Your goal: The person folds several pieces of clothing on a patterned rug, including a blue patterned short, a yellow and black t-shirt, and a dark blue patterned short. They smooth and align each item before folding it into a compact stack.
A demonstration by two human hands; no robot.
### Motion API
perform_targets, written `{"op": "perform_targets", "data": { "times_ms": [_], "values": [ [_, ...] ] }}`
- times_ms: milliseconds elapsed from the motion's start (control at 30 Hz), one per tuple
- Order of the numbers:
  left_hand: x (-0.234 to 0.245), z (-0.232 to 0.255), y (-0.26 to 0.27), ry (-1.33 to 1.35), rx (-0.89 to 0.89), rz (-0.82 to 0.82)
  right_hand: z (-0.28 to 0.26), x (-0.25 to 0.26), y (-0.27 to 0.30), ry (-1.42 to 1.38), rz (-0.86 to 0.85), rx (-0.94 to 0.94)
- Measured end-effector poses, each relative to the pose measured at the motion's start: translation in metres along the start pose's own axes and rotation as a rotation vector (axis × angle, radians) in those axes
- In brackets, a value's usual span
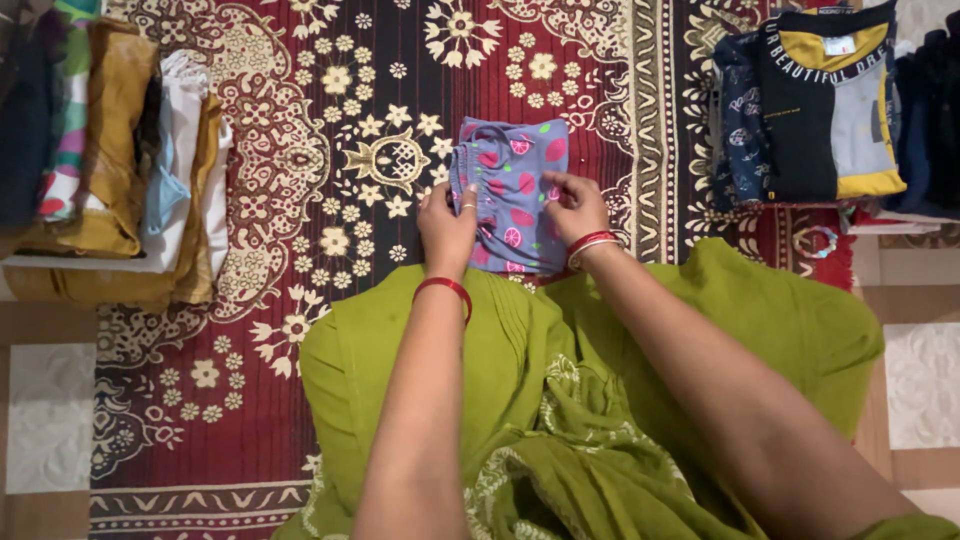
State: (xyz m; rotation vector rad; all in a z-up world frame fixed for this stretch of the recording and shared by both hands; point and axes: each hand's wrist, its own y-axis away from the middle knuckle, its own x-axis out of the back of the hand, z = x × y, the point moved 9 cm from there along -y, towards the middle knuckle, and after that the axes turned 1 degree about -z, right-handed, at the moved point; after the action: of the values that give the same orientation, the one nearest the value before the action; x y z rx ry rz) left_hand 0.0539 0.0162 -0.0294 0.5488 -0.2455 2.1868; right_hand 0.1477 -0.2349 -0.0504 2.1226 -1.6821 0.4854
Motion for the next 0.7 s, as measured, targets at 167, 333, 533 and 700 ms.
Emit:
{"op": "perform_targets", "data": {
  "times_ms": [167,333,533,700],
  "values": [
    [0.001,0.01,0.005,0.045,0.199,-0.175,0.0,-0.003,0.004,0.064,-0.005,-0.037],
    [0.003,0.033,0.007,0.029,0.159,-0.203,-0.003,-0.004,0.005,0.05,-0.005,-0.018],
    [-0.003,0.037,0.014,-0.064,0.041,-0.222,-0.019,-0.003,0.006,-0.005,-0.062,0.032],
    [-0.011,0.036,0.025,-0.037,-0.035,-0.229,-0.043,0.0,0.012,0.046,-0.081,0.076]
  ]
}}
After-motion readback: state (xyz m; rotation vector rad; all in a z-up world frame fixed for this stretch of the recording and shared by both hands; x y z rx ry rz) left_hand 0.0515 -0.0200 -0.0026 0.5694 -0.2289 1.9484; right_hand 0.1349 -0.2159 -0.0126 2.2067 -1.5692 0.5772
